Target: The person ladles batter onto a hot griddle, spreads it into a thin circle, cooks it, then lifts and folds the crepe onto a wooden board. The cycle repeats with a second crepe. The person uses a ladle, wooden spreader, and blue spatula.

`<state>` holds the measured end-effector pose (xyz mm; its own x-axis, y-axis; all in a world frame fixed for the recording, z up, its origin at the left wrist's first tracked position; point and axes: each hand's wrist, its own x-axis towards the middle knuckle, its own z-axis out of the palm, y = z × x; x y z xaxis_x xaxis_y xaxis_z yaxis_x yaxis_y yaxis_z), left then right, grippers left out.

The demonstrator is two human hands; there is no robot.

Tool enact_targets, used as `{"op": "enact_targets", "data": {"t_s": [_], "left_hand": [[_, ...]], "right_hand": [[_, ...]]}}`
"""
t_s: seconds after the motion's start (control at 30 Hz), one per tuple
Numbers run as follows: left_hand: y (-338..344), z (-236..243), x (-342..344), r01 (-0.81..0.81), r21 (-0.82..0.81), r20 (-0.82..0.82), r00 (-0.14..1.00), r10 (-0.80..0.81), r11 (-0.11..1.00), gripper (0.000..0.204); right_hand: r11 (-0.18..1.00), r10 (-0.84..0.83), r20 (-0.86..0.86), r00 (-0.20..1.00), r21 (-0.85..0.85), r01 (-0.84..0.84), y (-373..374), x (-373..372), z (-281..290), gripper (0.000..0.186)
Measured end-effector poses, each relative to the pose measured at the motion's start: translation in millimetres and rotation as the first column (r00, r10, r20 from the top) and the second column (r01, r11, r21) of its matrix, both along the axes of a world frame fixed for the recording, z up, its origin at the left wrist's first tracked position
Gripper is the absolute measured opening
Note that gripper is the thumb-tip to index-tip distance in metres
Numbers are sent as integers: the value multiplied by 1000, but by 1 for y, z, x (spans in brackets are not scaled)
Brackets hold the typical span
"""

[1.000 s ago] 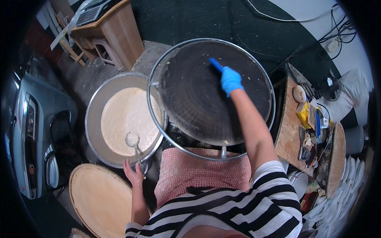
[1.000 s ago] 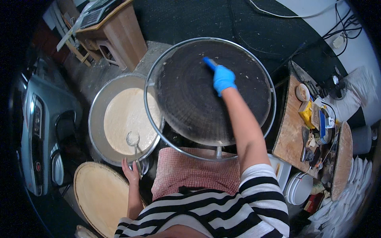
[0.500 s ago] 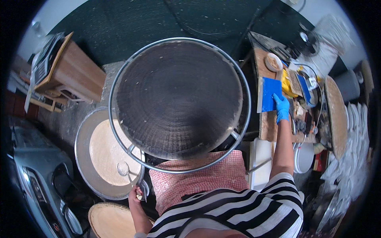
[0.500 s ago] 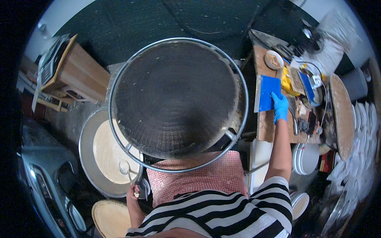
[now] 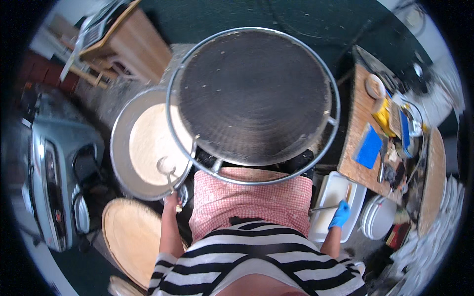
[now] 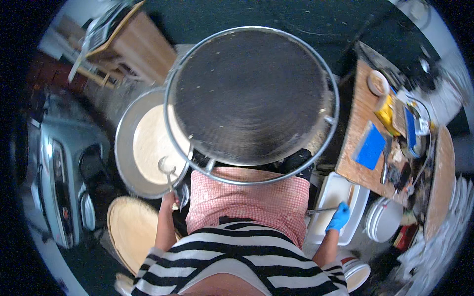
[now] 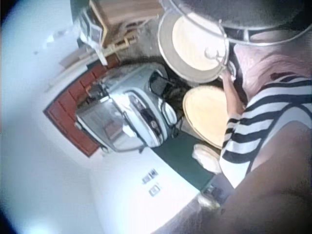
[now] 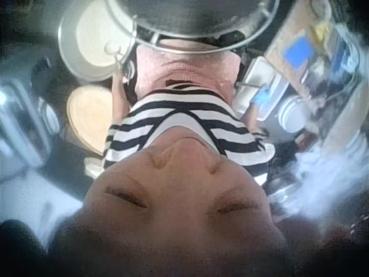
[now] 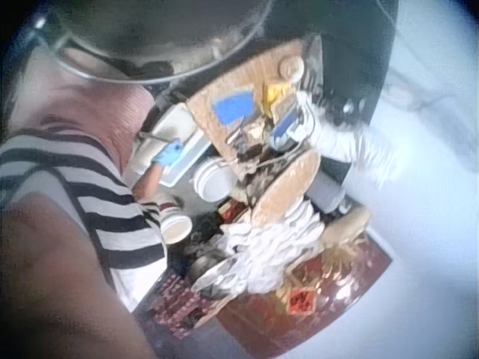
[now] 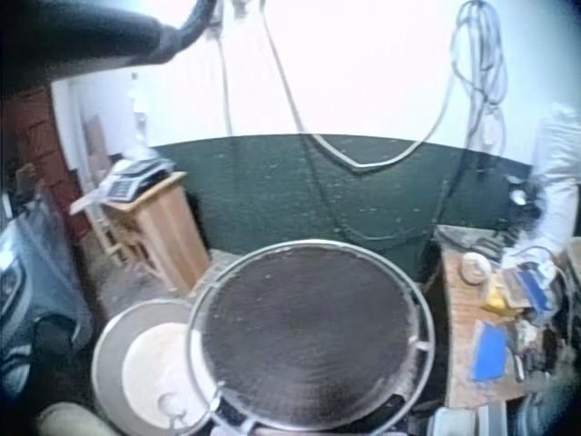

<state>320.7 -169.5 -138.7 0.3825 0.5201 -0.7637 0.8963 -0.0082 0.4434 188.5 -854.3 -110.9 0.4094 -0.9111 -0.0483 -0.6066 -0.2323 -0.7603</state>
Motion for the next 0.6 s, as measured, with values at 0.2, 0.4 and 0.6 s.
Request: {"op": "enact_targets", "data": {"t_s": [0.2,0.4,0.6], "left_hand": [[-21,29,-3,498,524,-117,846,-521,691,35],[-9,45,4,373,576,62,868,-493,728,31],[39,-3,51,200,585,114,939,-323,786,33]], "right_hand": [[841,-91,-456,885,441,313,-4,-3,-99,48],[681,-293,-186,938,648,341,-32,-13,-109,19],[291,-157,-380,912,864,410,-77,-43,-111,25]]}}
